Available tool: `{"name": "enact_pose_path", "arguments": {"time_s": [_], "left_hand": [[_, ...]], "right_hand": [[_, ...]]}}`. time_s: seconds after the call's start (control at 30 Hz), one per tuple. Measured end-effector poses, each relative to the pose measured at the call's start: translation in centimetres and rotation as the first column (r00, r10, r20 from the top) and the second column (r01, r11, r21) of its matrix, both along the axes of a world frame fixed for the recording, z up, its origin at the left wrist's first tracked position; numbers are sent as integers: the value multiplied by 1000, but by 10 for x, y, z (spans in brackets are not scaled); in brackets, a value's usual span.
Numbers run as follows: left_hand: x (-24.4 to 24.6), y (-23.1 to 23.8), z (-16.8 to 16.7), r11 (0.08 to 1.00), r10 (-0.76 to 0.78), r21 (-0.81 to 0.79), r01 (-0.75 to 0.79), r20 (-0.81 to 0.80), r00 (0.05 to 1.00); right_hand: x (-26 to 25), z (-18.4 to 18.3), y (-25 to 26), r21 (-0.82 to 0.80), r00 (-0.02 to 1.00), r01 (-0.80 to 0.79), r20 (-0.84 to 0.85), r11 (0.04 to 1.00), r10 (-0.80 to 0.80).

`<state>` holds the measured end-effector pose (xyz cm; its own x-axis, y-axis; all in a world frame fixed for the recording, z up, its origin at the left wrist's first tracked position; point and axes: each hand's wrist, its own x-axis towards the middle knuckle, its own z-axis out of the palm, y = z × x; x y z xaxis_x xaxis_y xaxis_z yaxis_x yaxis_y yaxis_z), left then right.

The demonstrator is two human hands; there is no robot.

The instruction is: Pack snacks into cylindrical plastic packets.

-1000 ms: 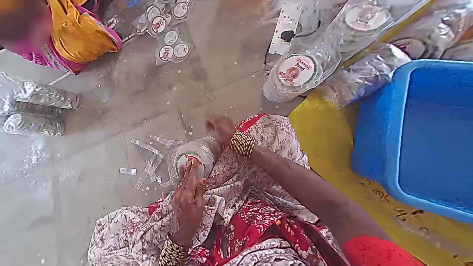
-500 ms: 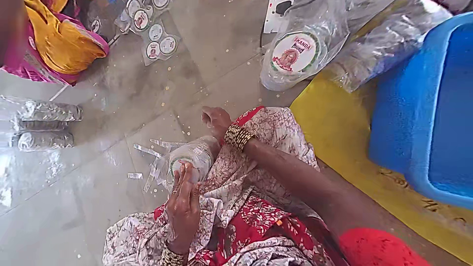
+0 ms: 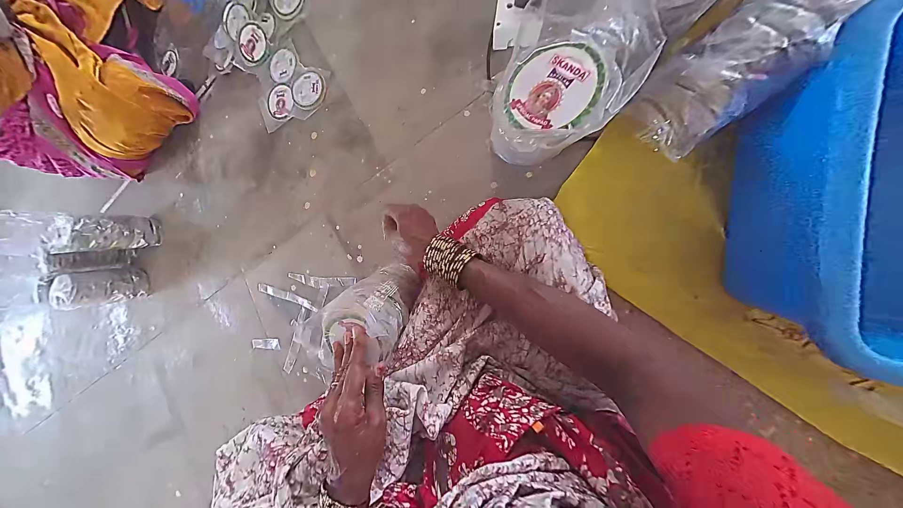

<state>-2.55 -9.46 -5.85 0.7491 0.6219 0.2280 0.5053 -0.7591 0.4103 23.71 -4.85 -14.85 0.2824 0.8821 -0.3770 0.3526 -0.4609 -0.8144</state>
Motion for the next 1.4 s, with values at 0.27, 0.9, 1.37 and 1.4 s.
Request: {"name": "enact_pose_path", "arguments": {"time_s": [0.27,0.9,1.37,1.4], "left_hand": [[1,-5,-2,999,32,35,-31,-33,999],[3,-9,-5,999,-25,-34,25,0,1000],[5,12,0,987,-157,-29,155,-64,985],[5,15,1,981,-194,-28,193,-71,978]], "right_hand": [[-12,-14,3,-67,988,-146,49,987,149],[-10,-28,12,-152,983,-162,59,975,173],[-4,-15,27,-44,991,-37,131,998,42],[1,-12,31,70,994,6,109,998,-13]]}}
